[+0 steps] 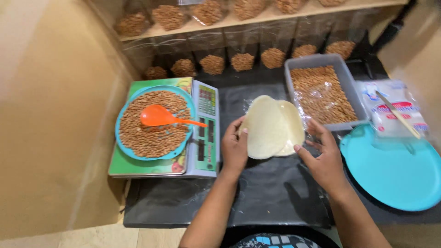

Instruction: The person places several tortillas inside a plastic bag by hand and then presses the bag flat on a table near a digital scale and containers of nuts.

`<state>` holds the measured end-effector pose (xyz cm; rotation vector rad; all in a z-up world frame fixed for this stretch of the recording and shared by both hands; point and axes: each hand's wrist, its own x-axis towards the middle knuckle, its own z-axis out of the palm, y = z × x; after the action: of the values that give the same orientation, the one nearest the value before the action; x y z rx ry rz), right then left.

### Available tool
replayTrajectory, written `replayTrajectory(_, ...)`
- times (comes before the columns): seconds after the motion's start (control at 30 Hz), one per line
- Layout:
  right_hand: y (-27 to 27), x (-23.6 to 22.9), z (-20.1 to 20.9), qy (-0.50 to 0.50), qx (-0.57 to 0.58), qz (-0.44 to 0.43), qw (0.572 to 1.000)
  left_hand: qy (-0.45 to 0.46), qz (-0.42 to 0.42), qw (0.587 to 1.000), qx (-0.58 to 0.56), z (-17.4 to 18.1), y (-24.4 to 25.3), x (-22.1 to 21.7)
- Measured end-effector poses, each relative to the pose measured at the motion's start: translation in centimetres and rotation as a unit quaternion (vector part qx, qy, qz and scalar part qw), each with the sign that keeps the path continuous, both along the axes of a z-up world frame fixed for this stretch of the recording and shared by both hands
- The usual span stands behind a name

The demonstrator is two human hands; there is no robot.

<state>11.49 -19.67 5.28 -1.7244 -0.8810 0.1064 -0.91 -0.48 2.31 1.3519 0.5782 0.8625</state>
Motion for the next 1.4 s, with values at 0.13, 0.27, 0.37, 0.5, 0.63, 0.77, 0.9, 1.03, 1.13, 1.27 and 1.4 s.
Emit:
replayTrajectory(0.13, 3.9, 1.1, -0.8, 0.082, 0.003, 0.051, 0.995, -0.095, -0.029, 0.995, 0.003, 2.6, -0.3, -2.6)
replayTrajectory(0.27, 8.4, 1.3, -0.5, 0.279, 0.014, 0.170, 0.945, -0.144, -0.073, 0.985, -0.066, 5.4, 1.5, -6.2)
replayTrajectory(0.37, 12.4, 0.0, 0.8, 0.309, 0.000, 0.219, 0.925, -0.182, -0.076, 0.972, -0.130, 8.0, 3.5, -9.4)
replayTrajectory(0.5, 17.4, -1.6, 3.2, 0.221, 0.013, 0.283, 0.933, -0.233, -0.109, 0.947, -0.192, 9.8, 6.3, -12.6)
replayTrajectory(0.63, 21.5, -3.5, 6.9, 0.259, 0.039, 0.350, 0.899, -0.273, -0.082, 0.930, -0.233, 12.4, 10.1, -14.6)
replayTrajectory(0.77, 26.1, -6.0, 9.4, 0.288, 0.010, 0.351, 0.891, -0.318, 0.024, 0.925, -0.208, 11.0, 15.5, -16.1)
replayTrajectory(0.9, 31.4, -6.6, 6.7, 0.274, -0.014, 0.346, 0.897, -0.270, 0.103, 0.936, -0.199, 6.0, 20.3, -17.7)
replayTrajectory(1.03, 31.7, -7.2, 8.3, 0.130, -0.064, 0.322, 0.936, -0.208, 0.177, 0.956, -0.110, 5.0, 20.9, -19.0)
replayTrajectory(1.13, 29.1, -7.1, 11.0, -0.060, -0.127, 0.256, 0.956, -0.042, 0.269, 0.953, 0.133, 8.0, 18.3, -18.9)
replayTrajectory(1.27, 23.5, -3.3, 11.6, -0.066, -0.113, 0.200, 0.971, 0.136, 0.331, 0.877, 0.321, 11.7, 14.1, -16.5)
replayTrajectory(1.4, 14.7, 2.8, 9.1, -0.080, -0.072, 0.107, 0.988, 0.133, 0.212, 0.885, 0.392, 12.4, 9.5, -12.0)
